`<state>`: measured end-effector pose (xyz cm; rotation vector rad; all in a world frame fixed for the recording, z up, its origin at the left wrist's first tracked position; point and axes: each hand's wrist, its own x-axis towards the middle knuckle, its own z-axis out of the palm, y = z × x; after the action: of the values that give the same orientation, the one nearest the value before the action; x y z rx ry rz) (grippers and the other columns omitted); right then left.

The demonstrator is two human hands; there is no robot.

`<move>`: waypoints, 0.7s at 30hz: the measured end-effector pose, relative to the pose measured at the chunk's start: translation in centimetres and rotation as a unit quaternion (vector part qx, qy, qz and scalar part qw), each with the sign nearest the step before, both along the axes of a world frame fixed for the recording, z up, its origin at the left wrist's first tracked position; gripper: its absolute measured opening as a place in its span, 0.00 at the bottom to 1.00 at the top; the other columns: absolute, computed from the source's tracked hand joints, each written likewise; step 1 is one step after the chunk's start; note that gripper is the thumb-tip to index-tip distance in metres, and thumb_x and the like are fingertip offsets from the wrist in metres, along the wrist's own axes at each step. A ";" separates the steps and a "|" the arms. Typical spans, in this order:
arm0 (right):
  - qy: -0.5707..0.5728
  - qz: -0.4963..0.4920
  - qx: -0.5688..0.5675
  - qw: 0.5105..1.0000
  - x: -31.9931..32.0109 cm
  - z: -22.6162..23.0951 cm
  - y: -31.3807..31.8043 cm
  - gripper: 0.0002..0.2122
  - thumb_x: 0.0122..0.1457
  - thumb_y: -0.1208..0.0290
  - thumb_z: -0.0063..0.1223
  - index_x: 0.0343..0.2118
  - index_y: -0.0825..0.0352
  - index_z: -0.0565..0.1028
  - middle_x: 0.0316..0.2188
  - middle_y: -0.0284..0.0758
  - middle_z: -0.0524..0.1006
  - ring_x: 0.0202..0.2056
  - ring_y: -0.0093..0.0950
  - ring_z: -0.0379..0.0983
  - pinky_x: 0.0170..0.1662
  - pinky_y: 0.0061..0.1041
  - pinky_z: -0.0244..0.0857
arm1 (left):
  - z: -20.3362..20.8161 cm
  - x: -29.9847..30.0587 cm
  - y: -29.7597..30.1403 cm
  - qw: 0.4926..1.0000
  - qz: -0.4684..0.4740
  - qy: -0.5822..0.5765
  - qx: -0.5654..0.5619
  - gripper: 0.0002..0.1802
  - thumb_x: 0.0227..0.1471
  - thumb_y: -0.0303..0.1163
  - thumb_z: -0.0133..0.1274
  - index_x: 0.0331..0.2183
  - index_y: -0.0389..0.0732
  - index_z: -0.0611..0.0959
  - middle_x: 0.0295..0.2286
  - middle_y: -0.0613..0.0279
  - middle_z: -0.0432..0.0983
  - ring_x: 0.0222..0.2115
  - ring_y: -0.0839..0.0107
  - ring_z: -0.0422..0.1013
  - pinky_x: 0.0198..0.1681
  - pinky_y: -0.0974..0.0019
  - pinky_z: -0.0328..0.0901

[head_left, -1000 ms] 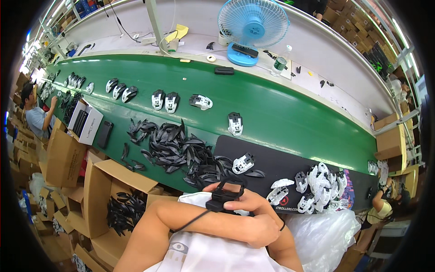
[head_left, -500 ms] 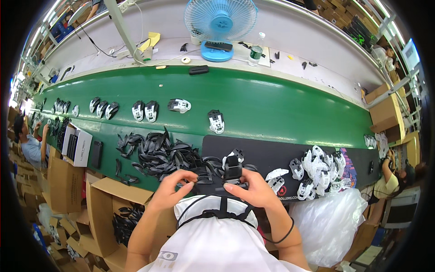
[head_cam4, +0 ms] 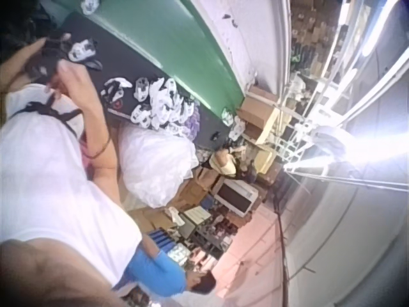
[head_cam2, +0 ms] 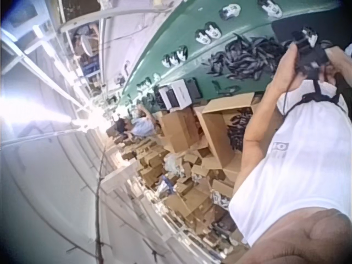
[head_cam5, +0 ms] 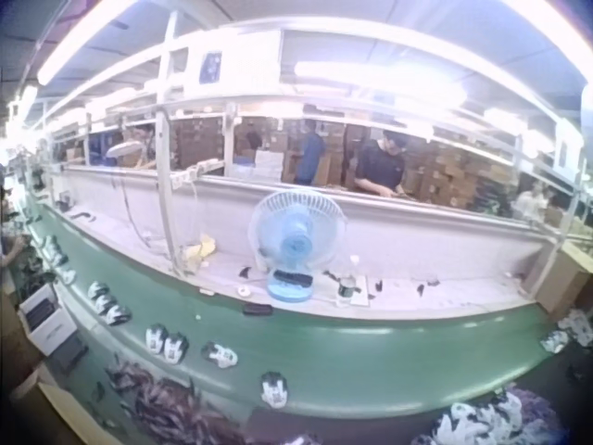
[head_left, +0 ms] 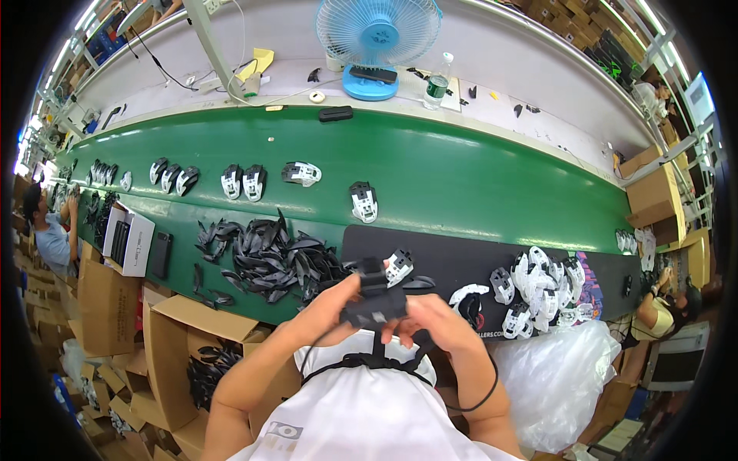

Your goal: Assemble outer shells and components for handheld electronic controllers.

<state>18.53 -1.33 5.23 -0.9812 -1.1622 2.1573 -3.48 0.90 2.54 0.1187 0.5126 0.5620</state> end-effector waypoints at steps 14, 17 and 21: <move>-0.079 -0.192 0.322 0.924 -3.6 -1.3 -1.8 0.26 0.42 0.80 0.65 0.45 0.67 0.66 0.40 0.37 0.75 0.42 0.28 0.73 0.46 0.25 0.66 | 3.7 0.6 -3.7 0.853 0.045 0.250 0.455 0.45 0.35 0.11 0.36 0.59 0.37 0.54 0.59 0.64 0.52 0.41 0.86 0.63 0.33 0.82 0.58; -0.049 -0.229 0.318 0.919 -3.9 -1.6 -2.1 0.27 0.41 0.82 0.64 0.46 0.66 0.65 0.37 0.36 0.76 0.40 0.24 0.73 0.45 0.24 0.65 | 4.6 0.5 -3.9 0.852 0.002 0.283 0.441 0.47 0.33 0.10 0.36 0.60 0.36 0.52 0.59 0.64 0.52 0.40 0.86 0.62 0.31 0.83 0.56; -0.041 -0.229 0.315 0.920 -4.1 -1.6 -2.0 0.26 0.42 0.82 0.63 0.46 0.67 0.65 0.37 0.35 0.75 0.40 0.23 0.73 0.45 0.23 0.65 | 4.7 0.4 -4.2 0.842 0.008 0.302 0.447 0.42 0.37 0.13 0.38 0.58 0.36 0.52 0.46 0.52 0.66 0.47 0.67 0.67 0.49 0.67 0.61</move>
<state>14.47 -3.31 3.60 -0.9245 -1.3741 1.2590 -3.08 -3.30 7.21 1.2222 0.8272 0.7483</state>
